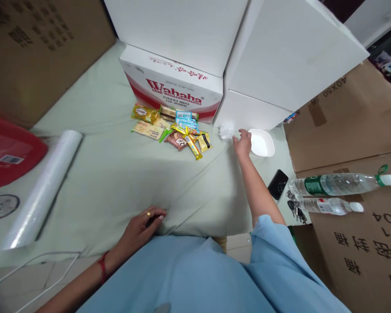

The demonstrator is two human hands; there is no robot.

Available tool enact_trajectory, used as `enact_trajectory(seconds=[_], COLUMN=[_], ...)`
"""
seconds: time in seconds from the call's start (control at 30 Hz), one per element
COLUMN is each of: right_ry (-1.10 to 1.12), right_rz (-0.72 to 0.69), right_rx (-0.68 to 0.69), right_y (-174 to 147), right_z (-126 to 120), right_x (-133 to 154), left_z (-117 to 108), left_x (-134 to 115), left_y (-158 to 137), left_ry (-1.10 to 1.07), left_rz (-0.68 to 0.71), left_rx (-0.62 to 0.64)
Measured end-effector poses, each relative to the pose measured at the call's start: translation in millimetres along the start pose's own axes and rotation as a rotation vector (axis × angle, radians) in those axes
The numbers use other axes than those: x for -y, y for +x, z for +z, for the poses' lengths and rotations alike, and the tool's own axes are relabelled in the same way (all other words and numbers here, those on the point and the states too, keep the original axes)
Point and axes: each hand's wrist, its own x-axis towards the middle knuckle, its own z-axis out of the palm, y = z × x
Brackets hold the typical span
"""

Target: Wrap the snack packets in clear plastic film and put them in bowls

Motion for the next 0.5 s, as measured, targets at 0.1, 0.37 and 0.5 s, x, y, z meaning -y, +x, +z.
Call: enact_trajectory(seconds=[0.1,0.37,0.5], right_ry=[0.015,0.749,1.316], right_rz=[0.025,0.29,0.713], right_rx=[0.052,0.094,0.479], right_y=[12.7,-67.0,-162.4], right_z=[9.1,-17.9,-33.3], right_x=[9.4,17.3,23.8], left_z=[-1.1,-2.9,8.7], left_x=[-3.3,-3.7,-16.2], left_y=[-3.7,-6.2,23.8], left_ry=[-0.005,-0.133,-0.208], left_rz=[-0.038,-0.206,-0.146], left_rx=[-0.044,-0.163,-0.057])
